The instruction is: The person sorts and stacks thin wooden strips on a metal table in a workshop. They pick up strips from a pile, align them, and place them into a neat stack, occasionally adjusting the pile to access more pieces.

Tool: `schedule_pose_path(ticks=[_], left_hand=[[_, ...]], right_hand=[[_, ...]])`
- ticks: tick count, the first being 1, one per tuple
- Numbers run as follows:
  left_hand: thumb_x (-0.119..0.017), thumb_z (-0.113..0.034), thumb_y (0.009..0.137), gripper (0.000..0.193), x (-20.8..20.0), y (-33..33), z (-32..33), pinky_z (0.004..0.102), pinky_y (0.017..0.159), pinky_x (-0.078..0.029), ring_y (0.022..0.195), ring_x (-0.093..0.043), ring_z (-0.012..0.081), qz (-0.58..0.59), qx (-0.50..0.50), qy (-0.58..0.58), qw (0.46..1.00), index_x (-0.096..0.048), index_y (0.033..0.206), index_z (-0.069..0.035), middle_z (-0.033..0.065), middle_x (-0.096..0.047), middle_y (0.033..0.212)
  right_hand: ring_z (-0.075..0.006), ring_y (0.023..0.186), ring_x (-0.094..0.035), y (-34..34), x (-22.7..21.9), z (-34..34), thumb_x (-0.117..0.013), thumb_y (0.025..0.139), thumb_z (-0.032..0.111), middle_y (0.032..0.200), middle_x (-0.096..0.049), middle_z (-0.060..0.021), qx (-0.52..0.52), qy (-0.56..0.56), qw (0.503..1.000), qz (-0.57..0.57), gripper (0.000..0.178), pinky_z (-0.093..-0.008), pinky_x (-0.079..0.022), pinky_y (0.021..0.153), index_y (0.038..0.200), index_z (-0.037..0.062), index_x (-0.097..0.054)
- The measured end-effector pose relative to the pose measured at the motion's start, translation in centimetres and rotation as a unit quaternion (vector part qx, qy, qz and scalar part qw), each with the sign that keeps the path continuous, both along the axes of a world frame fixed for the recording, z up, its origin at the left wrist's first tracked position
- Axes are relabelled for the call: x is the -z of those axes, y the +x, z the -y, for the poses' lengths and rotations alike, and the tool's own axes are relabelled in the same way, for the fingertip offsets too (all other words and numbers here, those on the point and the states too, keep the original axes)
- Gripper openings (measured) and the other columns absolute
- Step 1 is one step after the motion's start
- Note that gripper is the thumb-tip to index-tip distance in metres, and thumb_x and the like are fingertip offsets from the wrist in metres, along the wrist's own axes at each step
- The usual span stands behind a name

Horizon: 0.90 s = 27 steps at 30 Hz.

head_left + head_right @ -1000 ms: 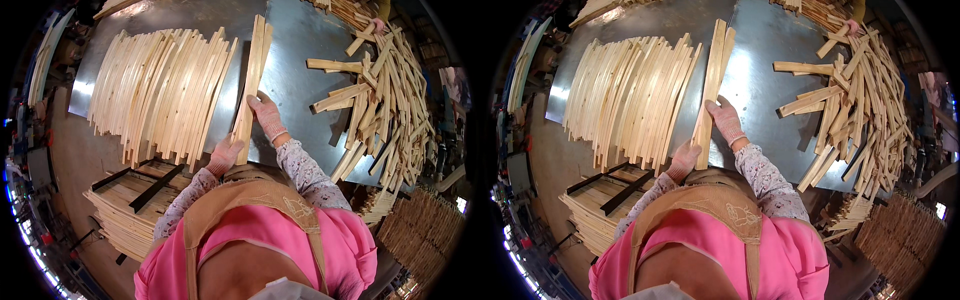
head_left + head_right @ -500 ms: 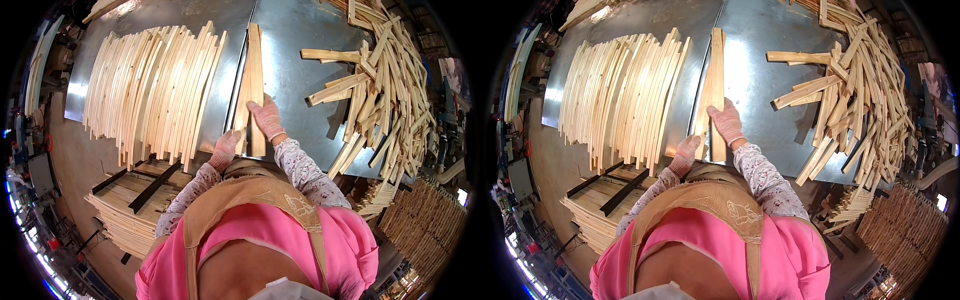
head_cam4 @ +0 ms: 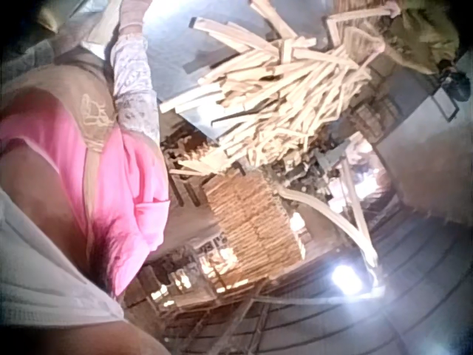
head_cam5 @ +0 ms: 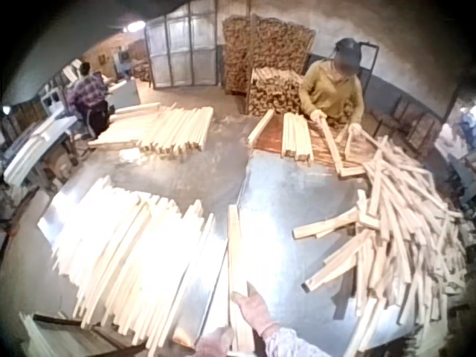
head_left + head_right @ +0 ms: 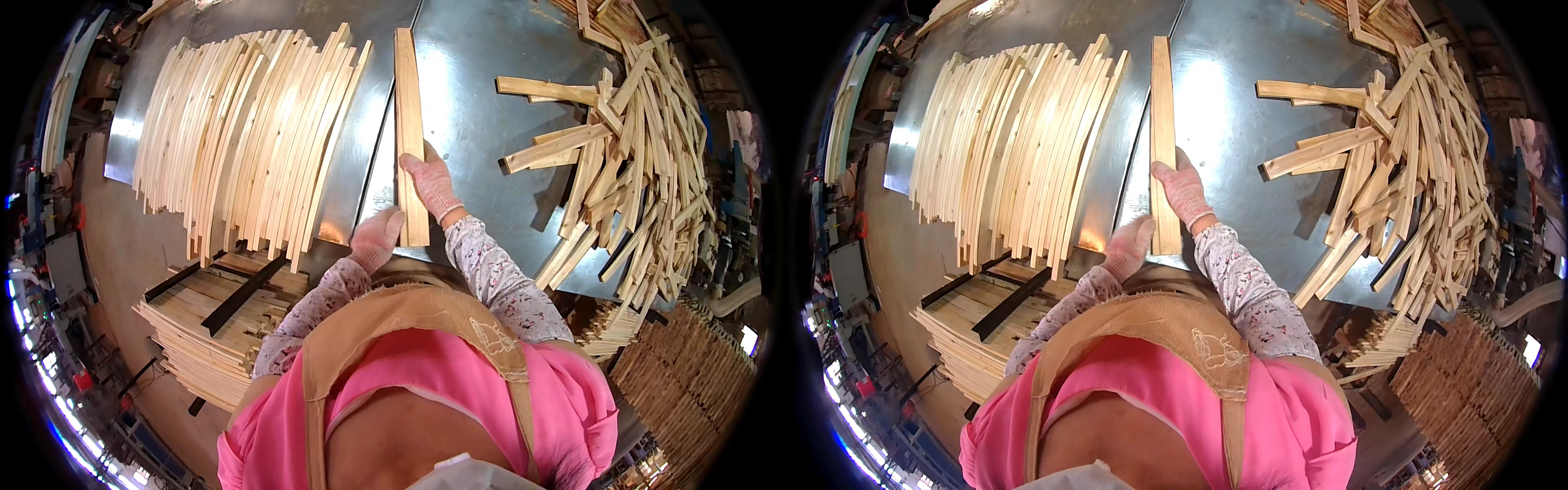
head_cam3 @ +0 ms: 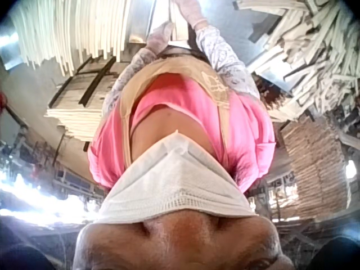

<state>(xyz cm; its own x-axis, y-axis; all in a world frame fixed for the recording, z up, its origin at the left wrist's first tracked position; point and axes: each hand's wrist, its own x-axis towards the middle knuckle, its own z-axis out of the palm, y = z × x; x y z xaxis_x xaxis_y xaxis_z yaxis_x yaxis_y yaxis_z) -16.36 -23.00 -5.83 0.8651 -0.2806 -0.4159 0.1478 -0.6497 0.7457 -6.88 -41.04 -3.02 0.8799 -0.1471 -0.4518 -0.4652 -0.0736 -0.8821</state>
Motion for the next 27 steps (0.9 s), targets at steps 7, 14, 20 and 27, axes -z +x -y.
schedule_pose_path(ticks=[7,14,20,27], left_hand=[[-0.067,-0.044,0.098,0.057,-0.7,2.1,-7.4,0.0581,0.129,-0.026,0.146,-0.05,0.0387,0.299,0.105,0.483,0.816,-0.063,0.144,-0.01,0.0176,-0.057,0.153],[-0.069,-0.029,0.093,0.055,-0.9,-0.9,-5.7,0.0504,0.122,-0.039,0.142,-0.051,0.0372,0.282,0.161,0.216,0.921,-0.058,0.145,-0.012,0.0134,-0.06,0.145],[-0.071,-0.016,0.089,0.057,-2.8,2.1,-8.9,0.0528,0.112,-0.039,0.131,-0.052,0.036,0.338,-0.008,0.474,0.813,-0.057,0.144,-0.009,0.0123,-0.054,0.145],[-0.069,-0.01,0.087,0.06,-2.0,1.2,-9.8,0.0462,0.094,-0.051,0.112,-0.062,0.0316,0.302,0.038,0.431,0.85,-0.058,0.145,-0.017,0.0082,-0.065,0.119]], right_hand=[[-0.0462,0.121,-0.067,-3.0,1.1,8.3,-0.066,0.094,0.033,0.133,-0.068,-0.0311,-0.019,-0.399,0.917,-0.008,0.067,-0.0488,-0.056,0.102,0.152,0.0014,-0.052],[-0.0443,0.119,-0.067,-5.3,2.7,12.3,-0.07,0.094,0.033,0.134,-0.065,-0.0262,-0.069,-0.511,0.855,-0.06,0.075,-0.0524,-0.056,0.101,0.159,0.0051,-0.043],[-0.0467,0.122,-0.065,-5.3,3.6,13.3,-0.07,0.094,0.033,0.136,-0.063,-0.0274,-0.061,-0.472,0.878,-0.037,0.077,-0.0526,-0.055,0.105,0.16,0.0048,-0.042],[-0.0463,0.122,-0.064,-5.1,1.5,13.0,-0.073,0.092,0.032,0.134,-0.064,-0.0276,-0.064,-0.481,0.873,-0.049,0.08,-0.0536,-0.053,0.105,0.16,0.0052,-0.041]])
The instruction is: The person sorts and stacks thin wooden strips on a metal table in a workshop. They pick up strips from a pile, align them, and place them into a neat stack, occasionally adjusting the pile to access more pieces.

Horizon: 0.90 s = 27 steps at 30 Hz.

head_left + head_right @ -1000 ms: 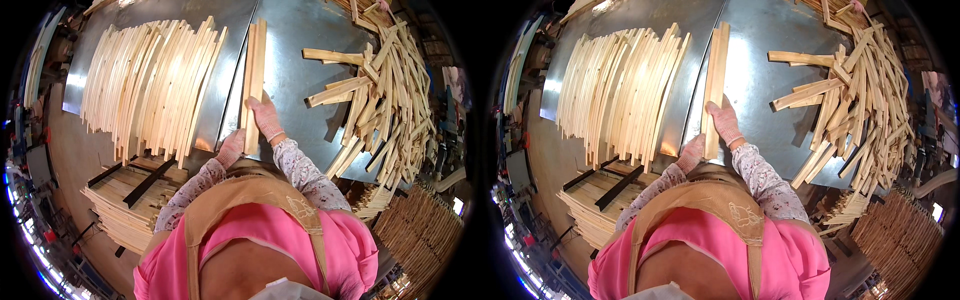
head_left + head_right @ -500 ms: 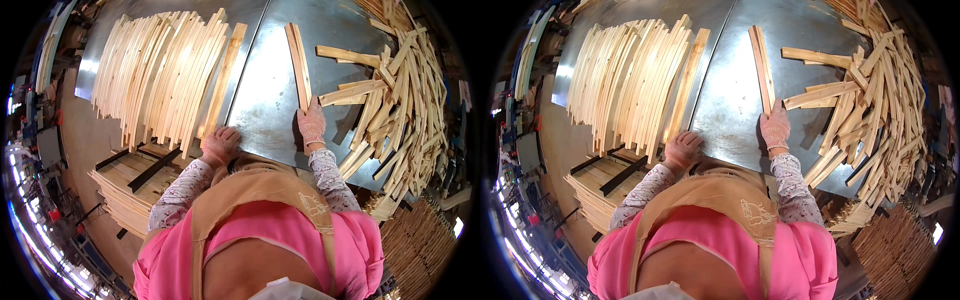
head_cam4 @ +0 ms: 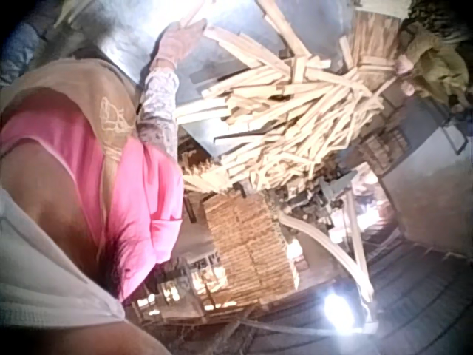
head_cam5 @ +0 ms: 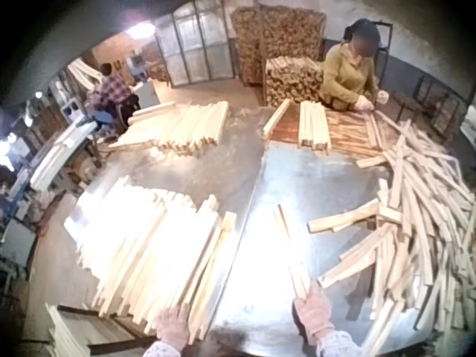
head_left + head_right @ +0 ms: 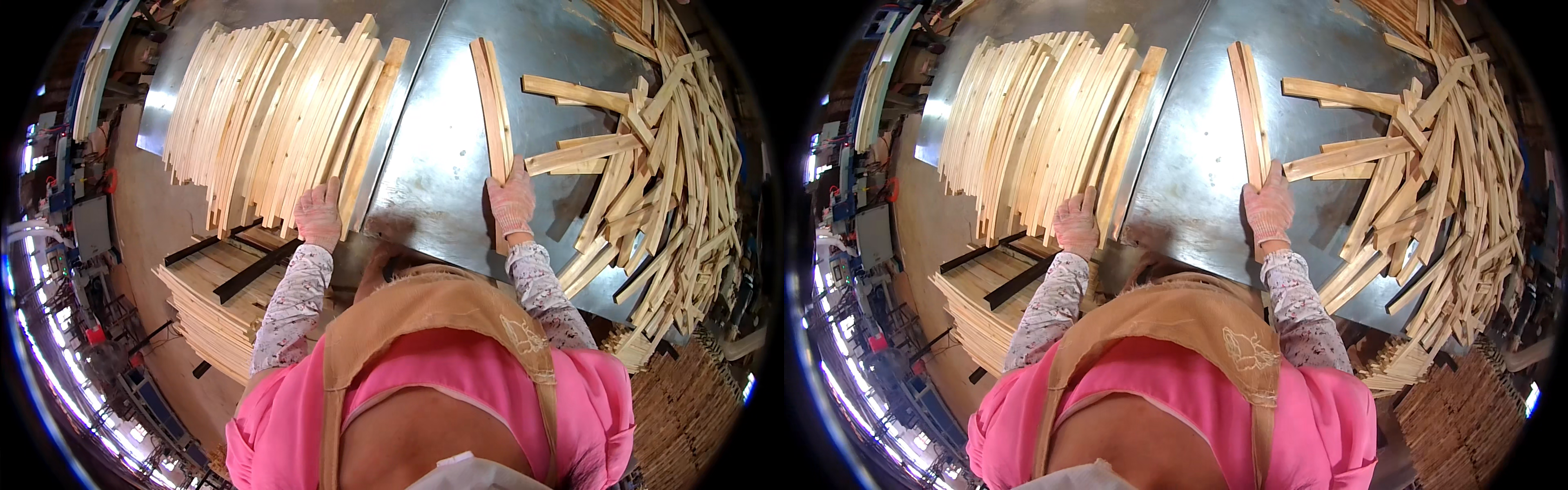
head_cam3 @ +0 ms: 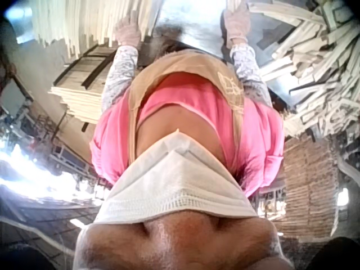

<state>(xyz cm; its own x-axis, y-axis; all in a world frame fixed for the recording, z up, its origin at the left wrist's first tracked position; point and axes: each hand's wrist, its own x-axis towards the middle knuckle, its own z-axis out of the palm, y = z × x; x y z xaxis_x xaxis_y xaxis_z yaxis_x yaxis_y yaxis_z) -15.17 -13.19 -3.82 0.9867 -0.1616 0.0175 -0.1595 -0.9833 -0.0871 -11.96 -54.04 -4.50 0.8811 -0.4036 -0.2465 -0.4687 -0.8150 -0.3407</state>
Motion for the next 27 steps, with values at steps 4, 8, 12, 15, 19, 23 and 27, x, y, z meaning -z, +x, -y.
schedule_pose_path(ticks=[4,8,12,15,19,23,27], left_hand=[[-0.068,-0.011,0.09,0.059,-0.1,-0.2,-0.7,0.0493,0.098,-0.052,0.112,-0.065,0.0361,-0.078,-0.176,-0.219,0.956,-0.056,0.148,-0.01,0.0158,-0.068,0.12],[-0.07,-0.007,0.091,0.061,-0.9,0.2,-2.3,0.0353,0.111,-0.049,0.127,-0.065,0.0246,-0.148,-0.237,-0.64,0.716,-0.057,0.148,0.009,0.0181,-0.068,0.14],[-0.068,-0.002,0.092,0.06,-3.5,3.5,-7.6,0.0312,0.109,-0.049,0.125,-0.064,0.0211,-0.138,-0.261,-0.672,0.679,-0.055,0.15,0.011,0.0153,-0.068,0.139],[-0.069,-0.018,0.095,0.063,-5.2,6.0,-13.1,0.0417,0.12,-0.042,0.138,-0.059,0.0329,-0.094,-0.24,-0.355,0.899,-0.056,0.155,-0.002,0.0198,-0.068,0.142],[-0.076,-0.049,0.088,0.09,-4.5,7.4,-20.4,0.0505,0.128,-0.026,0.156,-0.037,0.0366,-0.056,-0.241,0.015,0.969,-0.045,0.165,-0.012,0.0208,-0.048,0.163],[-0.078,-0.069,0.078,0.119,-6.0,9.0,-22.3,0.0556,0.13,-0.02,0.163,-0.024,0.0385,-0.122,-0.34,0.043,0.931,-0.026,0.173,-0.019,0.0202,-0.026,0.176],[-0.077,-0.069,0.081,0.118,-6.4,9.6,-22.9,0.0549,0.13,-0.019,0.163,-0.022,0.0387,-0.167,-0.296,-0.023,0.94,-0.026,0.174,-0.018,0.0217,-0.026,0.175]], right_hand=[[-0.0429,0.114,-0.065,0.9,-3.7,-2.9,-0.076,0.087,0.027,0.122,-0.069,-0.0248,-0.109,-0.041,0.979,0.164,0.078,-0.0533,-0.053,0.1,0.154,-0.001,-0.049],[-0.0401,0.113,-0.069,5.1,-4.9,-12.2,-0.068,0.095,0.038,0.119,-0.074,-0.0208,-0.157,0.27,0.95,-0.023,0.076,-0.0487,-0.055,0.097,0.156,-0.0022,-0.043],[-0.0378,0.115,-0.069,9.3,-3.0,-21.4,-0.076,0.091,0.048,0.132,-0.066,-0.02,-0.207,0.08,0.975,-0.029,0.097,-0.049,-0.054,0.098,0.164,0.0035,-0.032],[-0.0381,0.117,-0.068,10.9,-2.1,-25.6,-0.078,0.09,0.045,0.136,-0.062,-0.0201,-0.161,0.049,0.985,-0.034,0.103,-0.0484,-0.055,0.096,0.169,0.0045,-0.025],[-0.0394,0.119,-0.067,11.3,-2.2,-28.8,-0.08,0.089,0.038,0.134,-0.062,-0.0221,-0.046,0.082,0.994,-0.052,0.105,-0.0465,-0.059,0.095,0.169,0.0045,-0.022],[-0.0447,0.12,-0.069,12.3,-2.2,-28.7,-0.077,0.089,0.032,0.137,-0.061,-0.0261,0.081,0.155,0.982,-0.074,0.101,-0.0482,-0.059,0.102,0.168,0.003,-0.023],[-0.043,0.119,-0.071,13.4,0.7,-27.3,-0.077,0.086,0.028,0.122,-0.071,-0.0323,0.1,0.29,0.952,0.014,0.077,-0.0482,-0.058,0.101,0.148,-0.0068,-0.05]])
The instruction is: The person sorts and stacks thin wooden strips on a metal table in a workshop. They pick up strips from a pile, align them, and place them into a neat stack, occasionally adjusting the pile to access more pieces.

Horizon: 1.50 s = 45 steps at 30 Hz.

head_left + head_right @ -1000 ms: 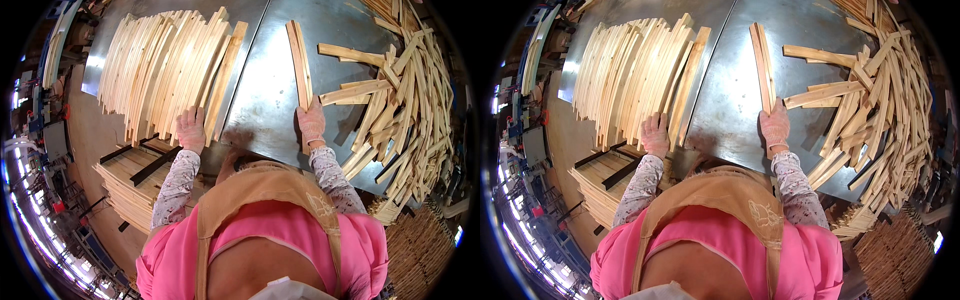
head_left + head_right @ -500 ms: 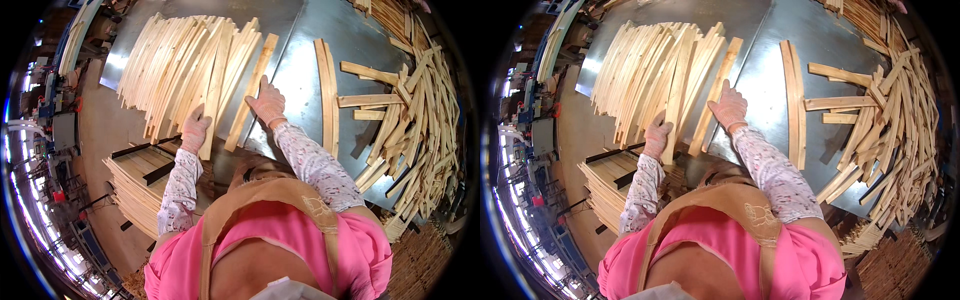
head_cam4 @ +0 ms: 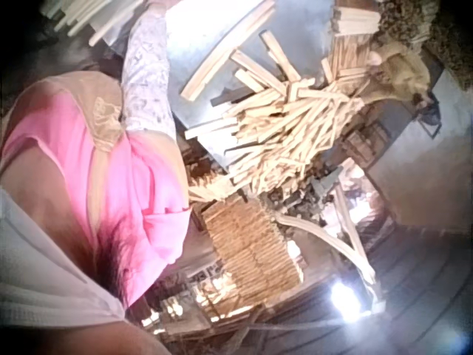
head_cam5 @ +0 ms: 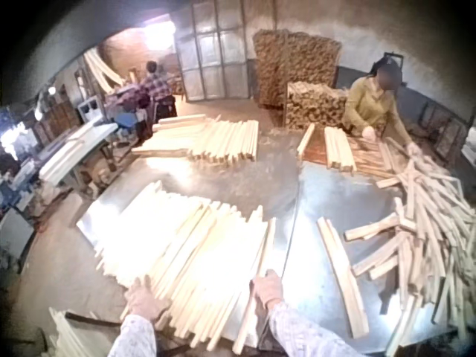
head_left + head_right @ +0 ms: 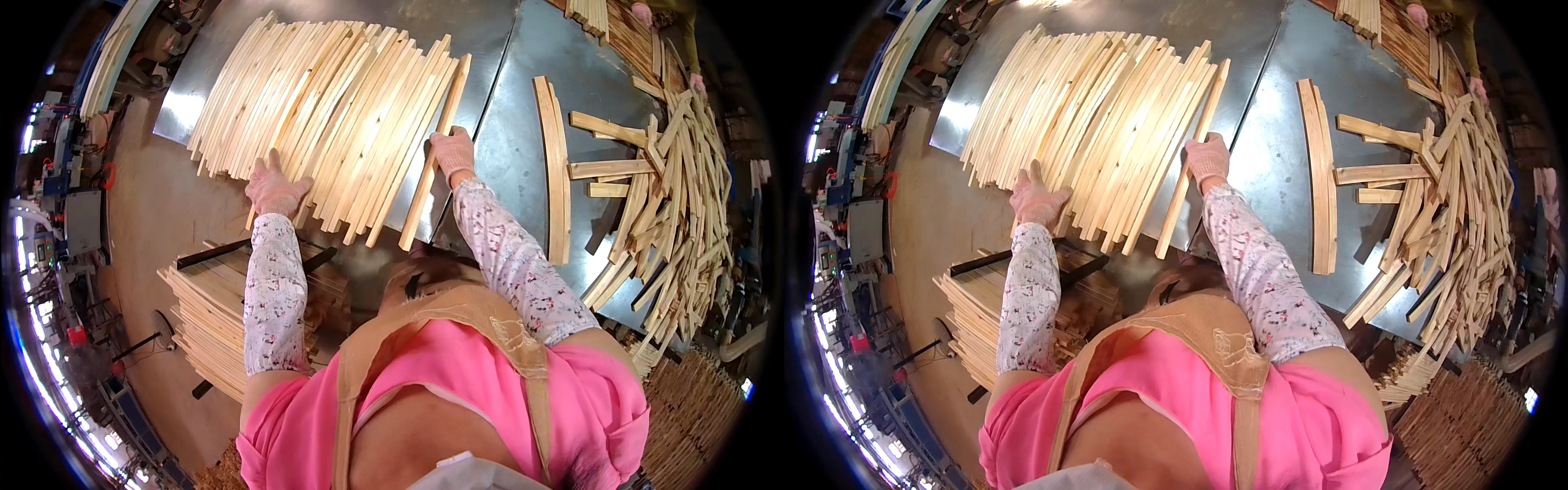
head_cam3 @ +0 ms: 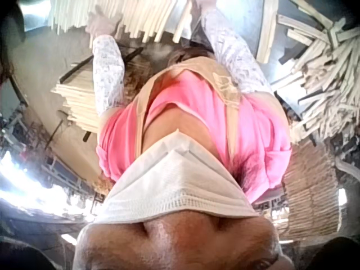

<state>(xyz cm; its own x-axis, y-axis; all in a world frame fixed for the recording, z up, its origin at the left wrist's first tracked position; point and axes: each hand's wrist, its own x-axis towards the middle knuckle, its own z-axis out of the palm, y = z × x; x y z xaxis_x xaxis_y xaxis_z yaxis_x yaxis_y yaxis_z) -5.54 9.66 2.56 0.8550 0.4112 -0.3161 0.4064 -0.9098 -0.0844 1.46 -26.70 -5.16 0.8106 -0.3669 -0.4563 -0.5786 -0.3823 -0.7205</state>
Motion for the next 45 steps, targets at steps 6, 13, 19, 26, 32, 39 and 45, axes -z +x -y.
schedule_pose_path(ticks=[6,13,19,26,32,39,45], left_hand=[[-0.074,-0.073,0.083,0.115,0.0,-1.7,-1.0,0.0545,0.129,-0.02,0.162,-0.025,0.0412,0.016,0.003,-0.017,1.0,-0.028,0.173,-0.016,0.0248,-0.025,0.175],[-0.069,-0.078,0.085,0.116,1.5,-1.3,-3.6,0.0556,0.13,-0.021,0.161,-0.024,0.0433,0.022,0.034,-0.036,0.999,-0.029,0.172,-0.012,0.0267,-0.026,0.174],[-0.071,-0.074,0.082,0.12,0.6,-1.1,-1.9,0.0504,0.133,-0.018,0.164,-0.02,0.0444,0.004,0.019,-0.023,1.0,-0.025,0.173,-0.009,0.0309,-0.016,0.177],[-0.07,-0.05,0.097,0.093,1.2,0.2,9.9,0.0442,0.13,-0.028,0.159,-0.032,0.0409,0.192,-0.06,-0.365,0.909,-0.031,0.17,-0.008,0.0259,-0.034,0.171],[-0.073,-0.032,0.104,0.07,6.5,-5.3,39.7,0.0355,0.113,-0.048,0.134,-0.06,0.0249,0.12,0.136,-0.595,0.783,-0.045,0.157,0.003,0.0188,-0.063,0.144],[-0.08,-0.027,0.095,0.048,4.7,-17.7,72.5,0.0352,0.071,-0.055,0.082,-0.066,0.0176,0.137,-0.128,-0.761,0.62,-0.054,0.127,-0.002,0.0088,-0.066,0.095],[-0.07,-0.023,0.1,0.056,-4.2,-30.6,96.0,0.036,0.091,-0.056,0.101,-0.066,0.0207,-0.106,0.209,-0.802,0.55,-0.046,0.145,0.002,0.0146,-0.066,0.115]], right_hand=[[-0.0359,0.103,-0.076,-2.1,-6.7,-7.7,-0.069,0.091,0.017,0.116,-0.074,-0.0281,-0.126,0.181,0.975,0.034,0.078,-0.0423,-0.061,0.087,0.158,-0.0104,-0.041],[-0.0352,0.084,-0.073,1.0,-10.0,-21.0,-0.065,0.093,0.023,0.104,-0.072,-0.023,-0.247,0.166,0.948,-0.115,0.089,-0.0442,-0.06,0.074,0.161,-0.0143,-0.023],[-0.0417,0.095,-0.07,-1.3,-5.9,-6.0,-0.067,0.092,0.027,0.105,-0.073,-0.0219,-0.345,-0.077,0.915,0.192,0.06,-0.0505,-0.056,0.089,0.142,-0.0042,-0.056],[-0.0412,0.127,-0.057,-20.2,1.1,27.3,-0.082,0.083,0.038,0.128,-0.064,-0.0223,-0.058,-0.418,0.903,0.077,0.081,-0.0507,-0.048,0.108,0.149,0.0033,-0.05],[-0.0468,0.114,-0.067,-23.4,-0.7,30.9,-0.078,0.086,0.036,0.122,-0.067,-0.0263,-0.072,-0.249,0.966,-0.007,0.074,-0.0543,-0.054,0.1,0.148,0.0047,-0.054],[-0.044,0.124,-0.065,-38.7,-4.9,46.0,-0.081,0.088,0.037,0.134,-0.064,-0.0277,-0.105,-0.015,0.992,0.073,0.07,-0.0464,-0.052,0.109,0.144,0.0016,-0.058],[-0.0338,0.133,-0.063,-56.8,-9.2,64.5,-0.077,0.092,0.033,0.143,-0.064,-0.0248,0.165,0.139,0.949,0.232,0.078,-0.0384,-0.049,0.113,0.159,0.0042,-0.047]])
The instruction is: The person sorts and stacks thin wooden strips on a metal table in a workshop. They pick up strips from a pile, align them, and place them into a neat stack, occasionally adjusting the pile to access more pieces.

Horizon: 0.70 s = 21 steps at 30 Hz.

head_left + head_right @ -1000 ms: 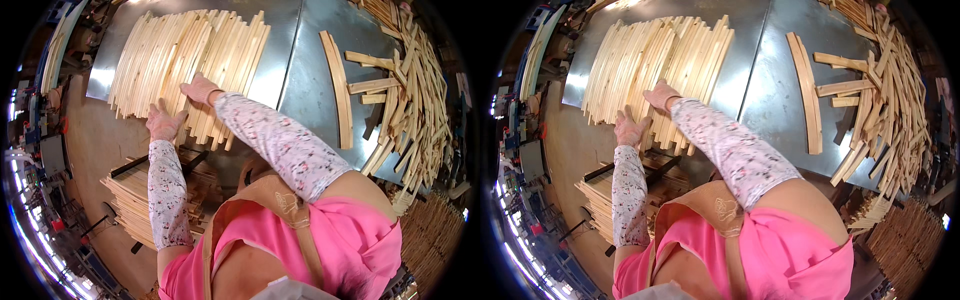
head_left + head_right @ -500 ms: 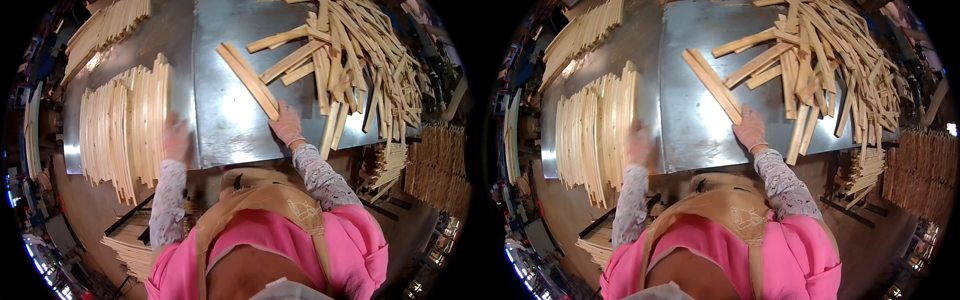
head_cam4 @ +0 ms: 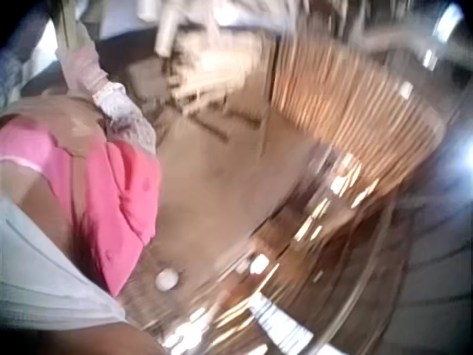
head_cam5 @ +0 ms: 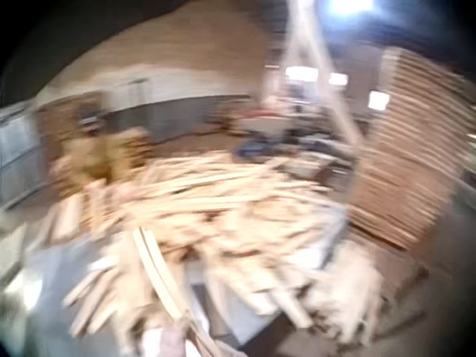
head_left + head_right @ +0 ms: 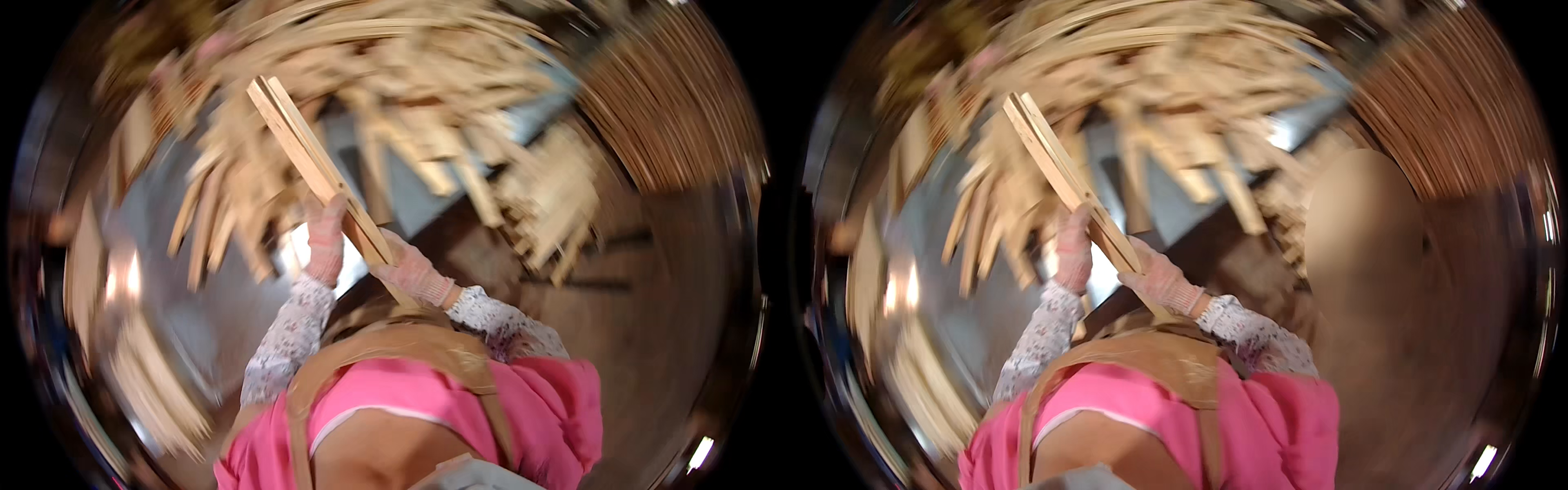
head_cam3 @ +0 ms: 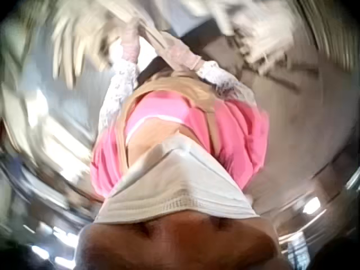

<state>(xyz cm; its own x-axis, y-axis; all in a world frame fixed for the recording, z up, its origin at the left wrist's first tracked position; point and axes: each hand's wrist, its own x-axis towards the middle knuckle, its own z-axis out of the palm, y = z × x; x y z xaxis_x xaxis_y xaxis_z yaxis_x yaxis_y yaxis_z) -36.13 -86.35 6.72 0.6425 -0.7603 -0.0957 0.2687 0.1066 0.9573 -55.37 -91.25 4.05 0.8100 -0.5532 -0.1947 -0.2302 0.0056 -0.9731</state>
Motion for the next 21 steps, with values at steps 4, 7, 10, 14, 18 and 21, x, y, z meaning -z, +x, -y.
schedule_pose_path(ticks=[4,7,10,14,18,21], left_hand=[[-0.068,-0.023,0.101,0.08,0.6,-9.1,8.1,0.0418,0.112,-0.048,0.123,-0.062,0.0271,0.171,0.215,0.041,0.961,-0.03,0.166,0.005,0.0187,-0.063,0.137],[-0.069,-0.025,0.101,0.074,1.2,-13.8,10.2,0.0382,0.11,-0.05,0.12,-0.064,0.025,0.215,0.368,0.135,0.895,-0.041,0.161,0.007,0.0159,-0.066,0.134],[-0.072,-0.029,0.097,0.071,4.0,-15.9,8.7,0.0374,0.108,-0.05,0.119,-0.065,0.0271,0.156,0.427,0.206,0.867,-0.049,0.154,0.008,0.0185,-0.068,0.131],[-0.076,-0.03,0.093,0.066,5.0,-15.7,7.8,0.0435,0.102,-0.055,0.115,-0.071,0.0377,0.3,0.491,0.271,0.772,-0.057,0.145,0.005,0.0238,-0.072,0.122],[-0.076,-0.03,0.094,0.063,7.5,-14.5,5.6,0.0441,0.102,-0.055,0.114,-0.071,0.0388,0.26,0.418,0.327,0.807,-0.059,0.144,0.003,0.0242,-0.072,0.123],[-0.075,-0.03,0.094,0.062,10.1,-14.4,4.5,0.046,0.101,-0.055,0.114,-0.071,0.0406,0.225,0.382,0.34,0.829,-0.058,0.145,0.001,0.0244,-0.071,0.125]], right_hand=[[-0.0322,0.115,-0.07,-12.6,3.8,9.9,-0.078,0.094,0.032,0.127,-0.072,-0.022,0.352,-0.097,0.921,-0.139,0.073,-0.0382,-0.054,0.106,0.156,0.0059,-0.05],[-0.0275,0.101,-0.072,-22.3,0.9,18.1,-0.074,0.099,0.021,0.121,-0.073,-0.0165,0.604,0.092,0.787,-0.082,0.061,-0.0352,-0.06,0.096,0.153,0.0032,-0.051],[-0.0359,0.107,-0.073,-35.6,16.4,23.5,-0.07,0.098,0.025,0.12,-0.074,-0.0231,0.435,-0.21,0.747,-0.456,0.06,-0.041,-0.058,0.103,0.15,0.0002,-0.053],[-0.0458,0.116,-0.071,-40.1,23.4,29.3,-0.069,0.093,0.031,0.125,-0.073,-0.0312,0.661,-0.049,0.681,-0.311,0.065,-0.0469,-0.055,0.103,0.147,-0.0026,-0.055],[-0.0474,0.121,-0.068,-40.4,25.0,34.0,-0.068,0.094,0.04,0.131,-0.068,-0.0346,0.648,-0.034,0.651,-0.395,0.066,-0.049,-0.055,0.103,0.147,0.0027,-0.059],[-0.0501,0.127,-0.064,-41.8,28.4,37.8,-0.066,0.097,0.051,0.142,-0.06,-0.0352,0.618,-0.017,0.611,-0.494,0.07,-0.0518,-0.052,0.109,0.15,0.006,-0.059]])
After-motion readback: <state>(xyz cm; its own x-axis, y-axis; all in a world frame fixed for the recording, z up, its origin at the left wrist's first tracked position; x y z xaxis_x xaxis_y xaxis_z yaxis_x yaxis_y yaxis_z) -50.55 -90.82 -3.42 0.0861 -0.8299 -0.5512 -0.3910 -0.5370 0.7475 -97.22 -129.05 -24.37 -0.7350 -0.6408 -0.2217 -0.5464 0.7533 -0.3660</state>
